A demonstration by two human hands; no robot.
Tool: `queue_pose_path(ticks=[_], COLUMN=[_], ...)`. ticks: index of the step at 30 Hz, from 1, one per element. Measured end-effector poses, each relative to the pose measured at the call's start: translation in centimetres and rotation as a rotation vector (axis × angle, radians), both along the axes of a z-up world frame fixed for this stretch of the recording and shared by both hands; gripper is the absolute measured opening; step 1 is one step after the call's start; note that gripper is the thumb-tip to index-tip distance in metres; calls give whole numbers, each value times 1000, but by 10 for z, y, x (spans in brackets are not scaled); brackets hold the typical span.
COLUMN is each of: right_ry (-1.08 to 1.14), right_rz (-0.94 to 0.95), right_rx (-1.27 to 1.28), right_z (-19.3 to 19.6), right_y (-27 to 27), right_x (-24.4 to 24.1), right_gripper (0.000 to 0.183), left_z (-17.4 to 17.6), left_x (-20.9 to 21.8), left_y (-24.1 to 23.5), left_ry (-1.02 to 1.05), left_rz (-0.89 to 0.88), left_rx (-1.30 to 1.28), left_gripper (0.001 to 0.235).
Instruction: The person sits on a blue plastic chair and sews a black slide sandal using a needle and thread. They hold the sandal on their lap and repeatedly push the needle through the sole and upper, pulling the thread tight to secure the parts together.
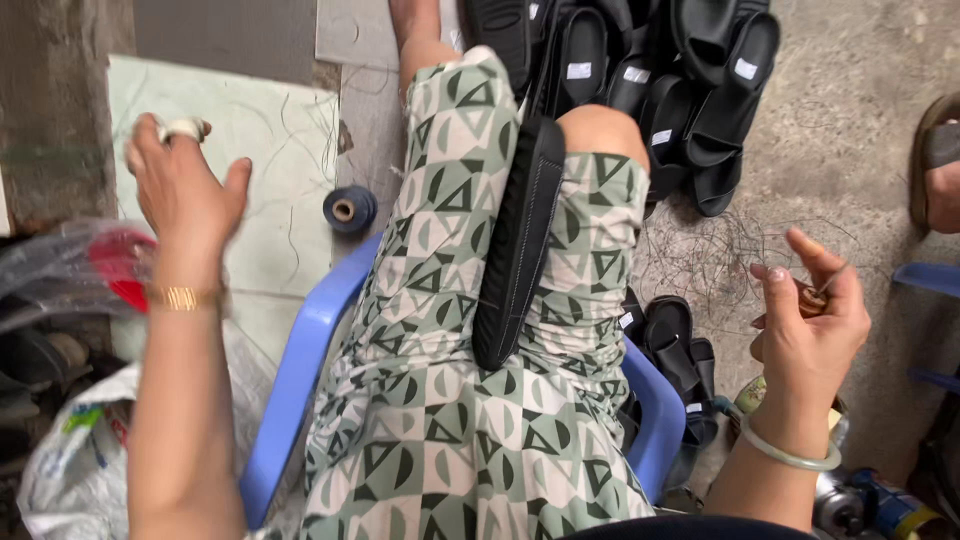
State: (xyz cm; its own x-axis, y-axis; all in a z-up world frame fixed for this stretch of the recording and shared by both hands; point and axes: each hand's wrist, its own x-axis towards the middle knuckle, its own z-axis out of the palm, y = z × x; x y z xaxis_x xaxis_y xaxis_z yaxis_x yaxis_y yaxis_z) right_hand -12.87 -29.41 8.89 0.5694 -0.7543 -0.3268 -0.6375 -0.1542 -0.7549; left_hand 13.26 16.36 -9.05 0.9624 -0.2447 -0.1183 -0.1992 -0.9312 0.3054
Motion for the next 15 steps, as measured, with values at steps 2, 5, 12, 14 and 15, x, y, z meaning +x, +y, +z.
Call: queue_pose_path(ticks=[2, 5, 12, 14, 15], right_ry=[-97, -211, 77, 53, 32], right_rz=[119, 393, 868, 908, 911], right_rx=[-126, 164, 63, 134, 109], right_z=[-1, -8, -58, -71, -74], right_y=[2, 51, 120, 129, 126], right_x=[-3, 19, -16, -20, -18], right_gripper=[28, 33, 24, 16, 16], left_z=[41, 159, 65, 70, 68], left_x=[-46, -137, -223, -221, -218], left_y=[-48, -169, -146, -142, -145], left_ry=[-68, 69, 474, 470, 439], left_rz=[31, -263, -486, -451, -457], left_rx=[-254, -368, -147, -262, -267], left_gripper=[47, 73, 58, 46, 46])
